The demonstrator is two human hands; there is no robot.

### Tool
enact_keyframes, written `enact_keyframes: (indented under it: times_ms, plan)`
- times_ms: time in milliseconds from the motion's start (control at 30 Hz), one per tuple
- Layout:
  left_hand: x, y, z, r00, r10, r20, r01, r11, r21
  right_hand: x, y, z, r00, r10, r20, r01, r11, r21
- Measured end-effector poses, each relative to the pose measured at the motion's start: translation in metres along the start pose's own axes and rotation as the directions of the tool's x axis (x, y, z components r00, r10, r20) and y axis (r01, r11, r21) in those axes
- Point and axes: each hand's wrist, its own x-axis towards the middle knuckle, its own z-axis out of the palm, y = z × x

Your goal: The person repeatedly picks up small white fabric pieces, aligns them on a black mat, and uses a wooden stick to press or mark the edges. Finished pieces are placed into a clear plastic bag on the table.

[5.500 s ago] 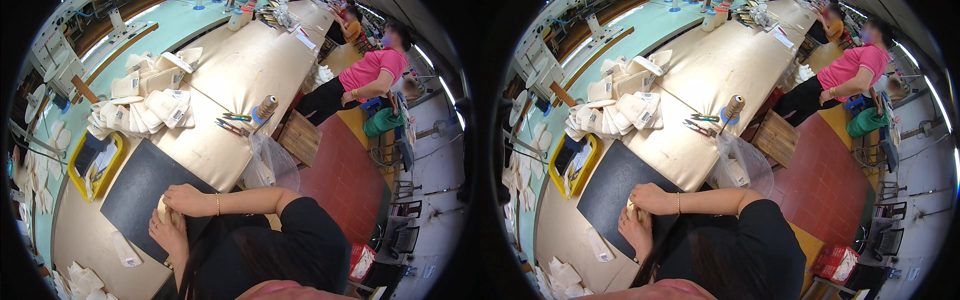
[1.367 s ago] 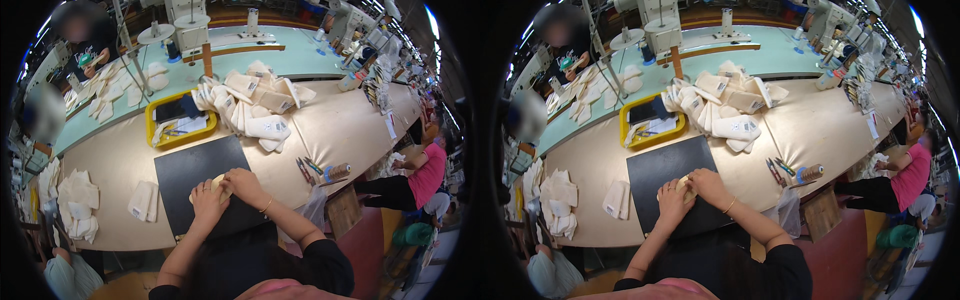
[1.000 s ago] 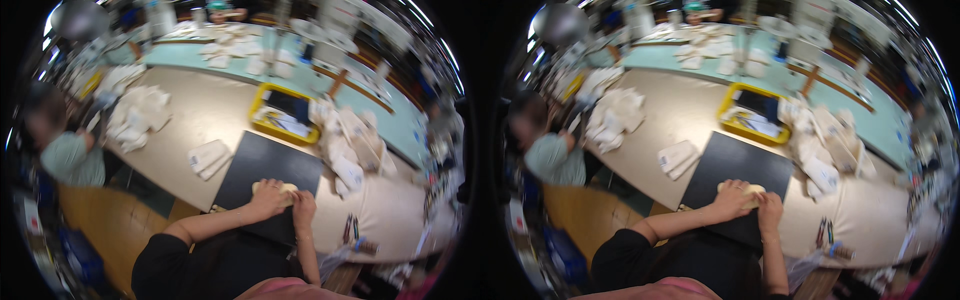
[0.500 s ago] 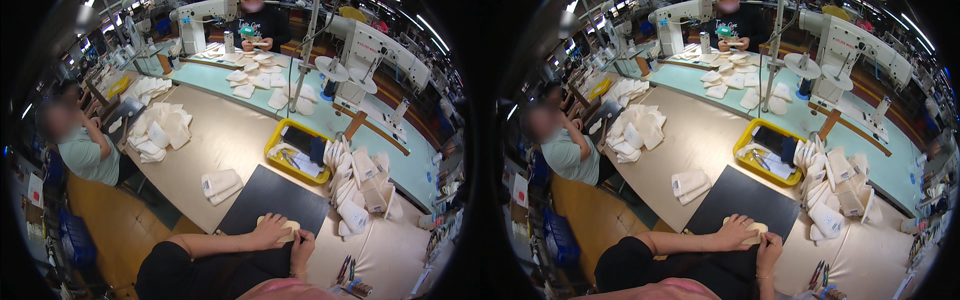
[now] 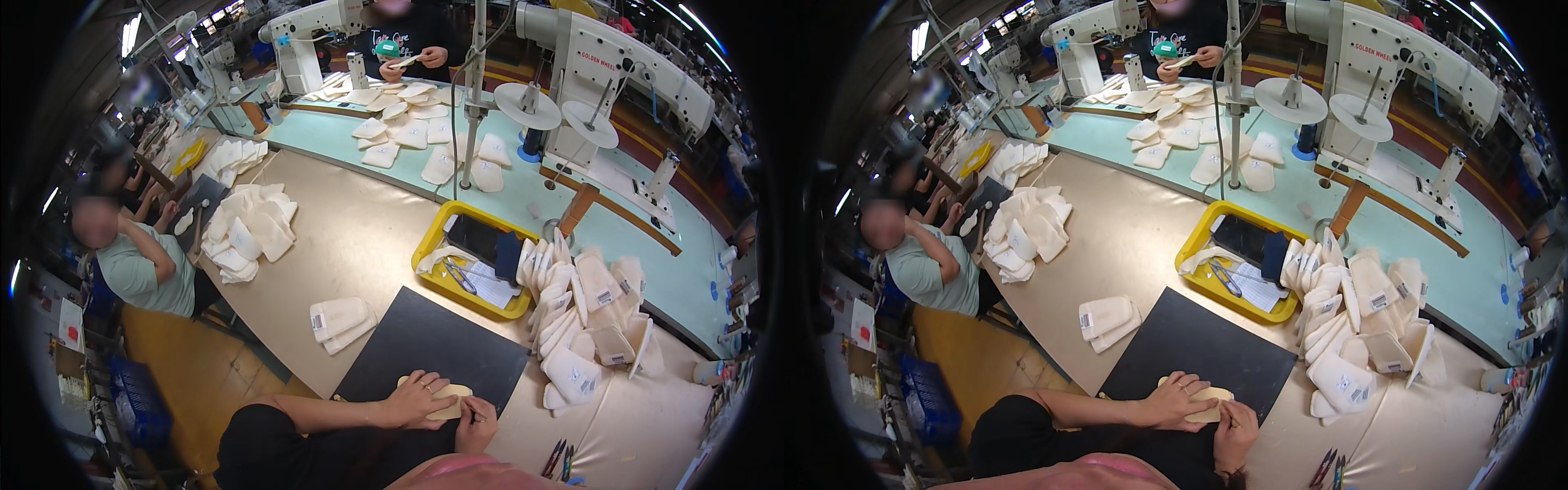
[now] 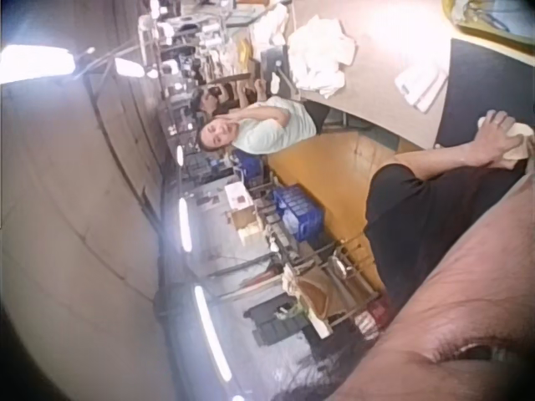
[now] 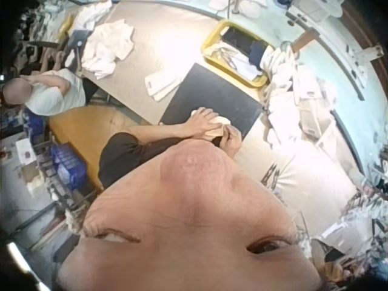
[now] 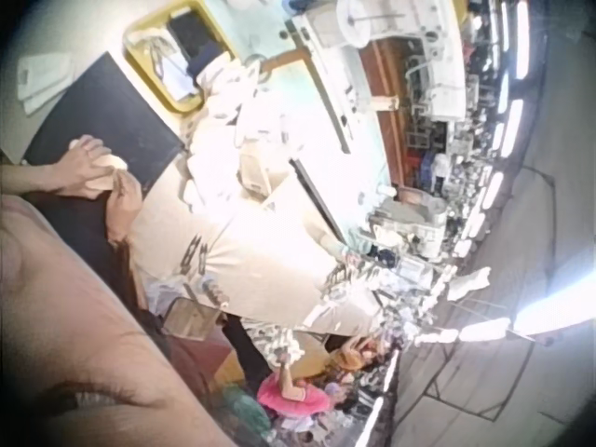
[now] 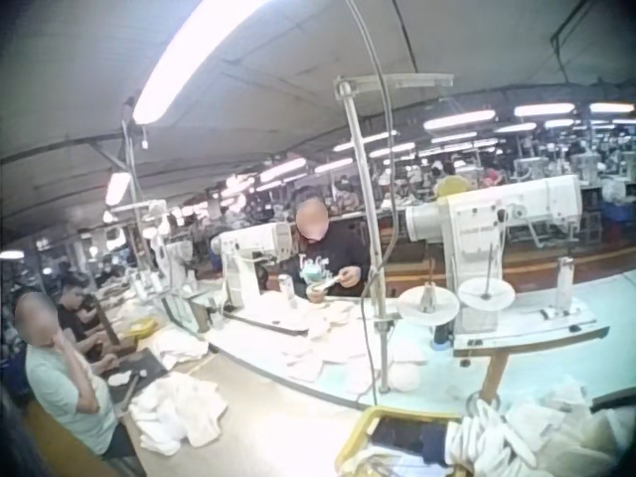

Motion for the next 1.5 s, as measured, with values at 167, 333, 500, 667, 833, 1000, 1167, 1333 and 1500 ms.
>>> enact_keyframes:
  times_ms: [167, 333, 500, 667, 833, 1000, 1167, 1333, 1500]
  plan:
    - [0.0, -0.002, -0.001, 0.998, 0.03, -0.053, -0.03, 1.0, -0.006, 0.0, 0.0, -0.002, 1.0, 0.018, 0.024, -0.019, 0.998, 0.058]
    - [0.0, -0.002, 0.001, 0.999, 0.006, -0.051, -0.009, 0.999, -0.046, -0.013, 0.006, -0.003, 0.983, 0.106, -0.148, -0.069, 0.97, 0.234]
    - [0.002, -0.006, -0.003, 0.994, -0.065, -0.085, 0.049, 0.983, -0.179, -0.014, 0.012, -0.005, 0.988, 0.119, -0.102, -0.099, 0.978, 0.181]
    - [-0.008, -0.027, -0.016, 0.947, -0.168, -0.273, 0.09, 0.956, -0.279, -0.007, 0.004, -0.001, 0.96, 0.239, -0.143, -0.201, 0.949, 0.241]
    - [-0.047, -0.075, -0.048, 0.809, -0.245, -0.534, 0.228, 0.969, -0.099, 0.003, -0.007, -0.004, 0.98, 0.126, -0.155, -0.103, 0.984, 0.145]
    - [-0.071, -0.127, -0.078, 0.747, -0.376, -0.548, 0.438, 0.899, -0.019, 0.003, -0.005, -0.01, 0.987, 0.141, -0.079, -0.13, 0.983, 0.13]
    - [-0.089, -0.15, -0.078, 0.831, -0.518, -0.204, 0.55, 0.82, 0.158, 0.042, 0.024, -0.035, 0.968, -0.18, -0.175, 0.073, 0.869, -0.489]
    - [-0.096, -0.149, -0.087, 0.817, -0.478, -0.322, 0.517, 0.855, 0.042, 0.091, 0.069, -0.079, 0.927, 0.036, -0.373, -0.32, 0.591, -0.74]
    - [-0.092, -0.131, -0.096, 0.804, -0.427, -0.414, 0.447, 0.893, -0.052, 0.097, 0.094, -0.092, 0.914, 0.278, -0.296, -0.402, 0.729, -0.554]
